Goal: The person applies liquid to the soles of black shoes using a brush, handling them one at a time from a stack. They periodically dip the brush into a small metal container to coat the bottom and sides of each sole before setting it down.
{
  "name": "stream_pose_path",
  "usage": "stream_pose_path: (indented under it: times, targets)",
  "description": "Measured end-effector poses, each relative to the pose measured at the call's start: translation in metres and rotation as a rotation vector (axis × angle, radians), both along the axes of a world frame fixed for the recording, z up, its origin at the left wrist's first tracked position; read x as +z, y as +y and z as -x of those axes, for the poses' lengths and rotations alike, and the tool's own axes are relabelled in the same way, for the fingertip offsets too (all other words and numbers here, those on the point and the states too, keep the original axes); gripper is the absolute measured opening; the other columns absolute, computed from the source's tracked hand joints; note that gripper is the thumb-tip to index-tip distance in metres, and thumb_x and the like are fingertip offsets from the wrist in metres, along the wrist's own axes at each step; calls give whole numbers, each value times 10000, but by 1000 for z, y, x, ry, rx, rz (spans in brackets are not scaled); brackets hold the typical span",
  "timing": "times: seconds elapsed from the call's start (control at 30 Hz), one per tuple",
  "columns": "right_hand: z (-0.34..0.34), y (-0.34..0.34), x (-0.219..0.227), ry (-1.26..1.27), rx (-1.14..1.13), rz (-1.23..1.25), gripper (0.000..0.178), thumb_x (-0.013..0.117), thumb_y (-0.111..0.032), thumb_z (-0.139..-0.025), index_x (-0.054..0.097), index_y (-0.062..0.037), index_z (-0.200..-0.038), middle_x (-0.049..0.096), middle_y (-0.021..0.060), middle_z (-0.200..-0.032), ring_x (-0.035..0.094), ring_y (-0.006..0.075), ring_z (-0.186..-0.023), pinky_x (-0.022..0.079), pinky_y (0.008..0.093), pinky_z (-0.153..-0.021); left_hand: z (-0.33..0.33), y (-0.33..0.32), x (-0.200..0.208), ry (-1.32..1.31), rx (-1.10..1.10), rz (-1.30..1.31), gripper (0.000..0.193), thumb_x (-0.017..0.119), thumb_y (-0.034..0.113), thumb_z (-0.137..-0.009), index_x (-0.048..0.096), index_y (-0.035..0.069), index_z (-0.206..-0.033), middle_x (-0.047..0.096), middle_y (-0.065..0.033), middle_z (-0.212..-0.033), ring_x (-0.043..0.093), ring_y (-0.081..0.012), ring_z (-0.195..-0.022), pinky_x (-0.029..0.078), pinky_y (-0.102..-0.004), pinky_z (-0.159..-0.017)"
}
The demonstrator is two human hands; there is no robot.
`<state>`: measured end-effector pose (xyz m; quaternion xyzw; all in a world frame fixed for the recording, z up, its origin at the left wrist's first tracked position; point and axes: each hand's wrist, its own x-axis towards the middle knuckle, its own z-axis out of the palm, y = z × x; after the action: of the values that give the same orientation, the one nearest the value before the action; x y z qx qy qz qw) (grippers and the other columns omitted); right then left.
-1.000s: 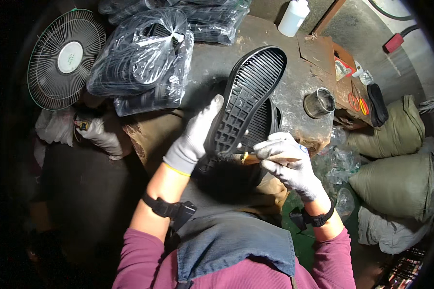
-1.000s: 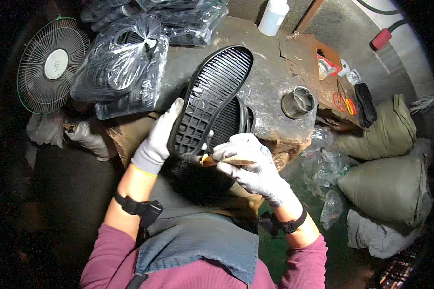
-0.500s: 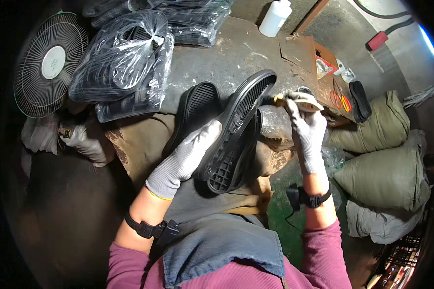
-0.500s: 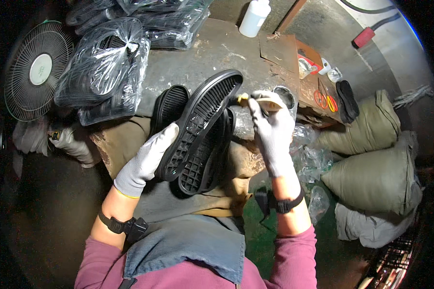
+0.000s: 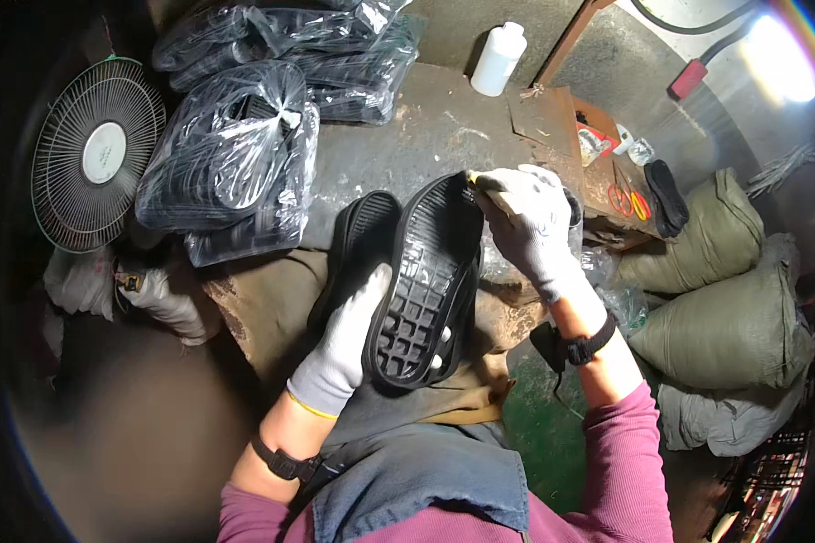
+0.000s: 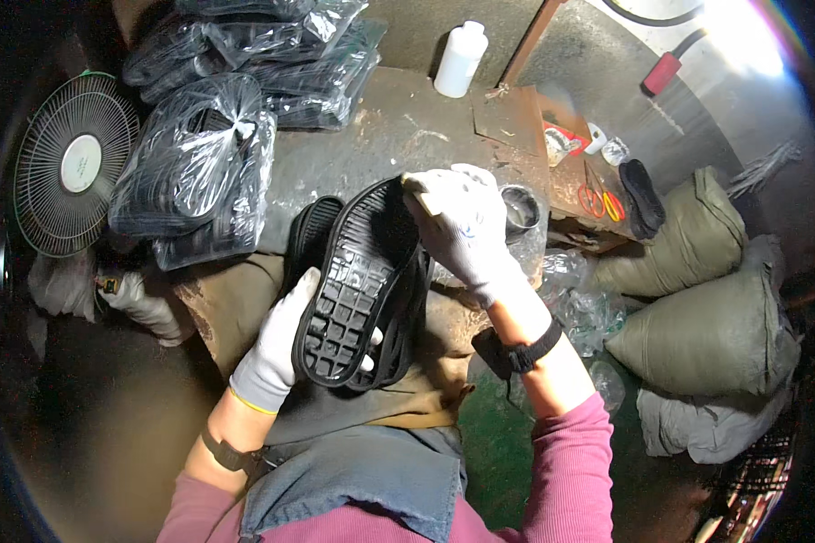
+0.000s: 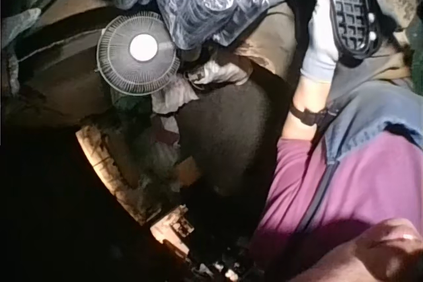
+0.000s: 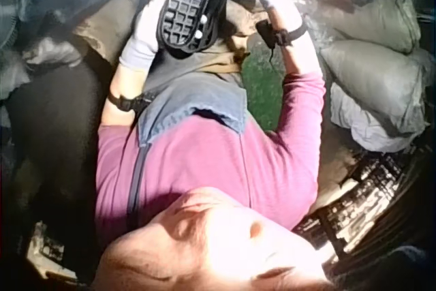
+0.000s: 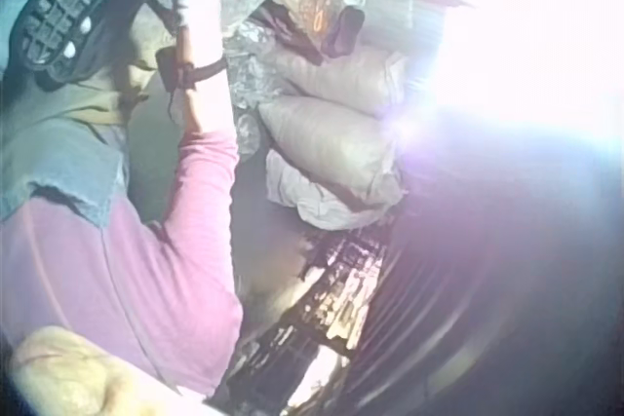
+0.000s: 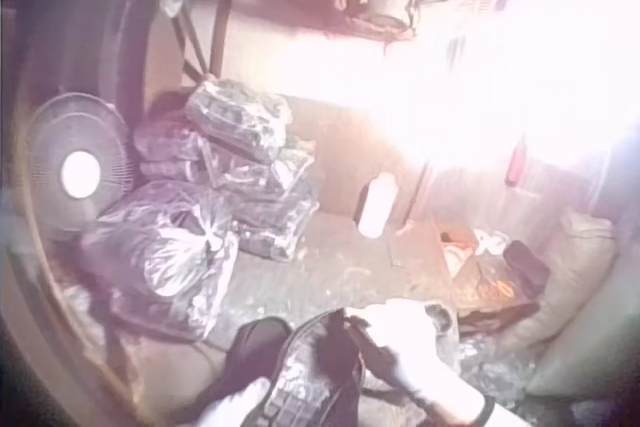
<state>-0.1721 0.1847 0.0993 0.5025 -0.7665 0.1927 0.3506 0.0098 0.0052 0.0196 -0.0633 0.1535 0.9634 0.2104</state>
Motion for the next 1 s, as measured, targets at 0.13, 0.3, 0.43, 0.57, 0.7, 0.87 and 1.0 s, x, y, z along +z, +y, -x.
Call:
stream_pose_path:
  times: [0.13, 0.3, 0.43, 0.57, 0.7, 0.87, 1.0]
  targets:
    - [2, -15, -9, -79, 90, 147, 215, 755, -109, -787, 695, -133, -992, 678, 51, -887, 641, 255, -842, 488, 376, -823, 4, -11, -3, 16, -6, -202, 673, 271, 533, -1033, 401, 23, -1453, 590, -269, -1279, 598, -531, -1088, 479, -737, -854]
    - [-1, 6, -50, -344, -41, 524, 167, 767, -89, -825, 711, -73, -982, 723, 64, -937, 676, 222, -866, 515, 330, -814, 5, -18, -7, -13, 14, -304, 678, 270, 540, -1030, 416, 21, -1442, 585, -278, -1281, 589, -553, -1085, 470, -747, -853]
    - [-7, -10, -77, -496, -94, 600, 121, 762, -100, -836, 719, -67, -945, 728, 63, -957, 673, 214, -860, 509, 321, -800, 5, -14, -4, -23, -20, -343, 686, 280, 546, -1026, 400, 22, -1452, 573, -281, -1297, 574, -560, -1105, 456, -753, -868]
    - [-38, -37, -72, -403, 58, 371, 118, 756, -108, -812, 725, -96, -926, 719, 93, -944, 673, 263, -901, 516, 331, -844, 4, -17, -16, 16, 5, -318, 664, 296, 538, -1024, 413, 43, -1452, 571, -270, -1309, 558, -558, -1132, 450, -750, -882]
    - [-40, -24, -59, -526, 115, 432, 153, 767, -167, -832, 745, -109, -972, 727, 68, -997, 664, 262, -967, 511, 365, -904, 3, -24, -17, 38, 6, -383, 642, 273, 506, -1032, 410, 45, -1457, 541, -264, -1353, 543, -574, -1143, 435, -752, -900]
    - [-17, -19, -56, -904, 134, 550, 105, 741, -63, -836, 734, -41, -938, 728, 73, -1021, 662, 213, -972, 498, 329, -902, 9, -17, -9, 36, -79, -493, 650, 251, 496, -1035, 361, 41, -1486, 481, -270, -1420, 465, -581, -1240, 374, -765, -959]
    - [-45, -27, -67, -687, 259, 335, 184, 763, -99, -804, 744, -121, -986, 726, 41, -1042, 636, 232, -1044, 490, 371, -937, 8, -14, -19, 118, -23, -411, 617, 286, 494, -1033, 429, 54, -1441, 563, -261, -1326, 518, -575, -1177, 401, -763, -935]
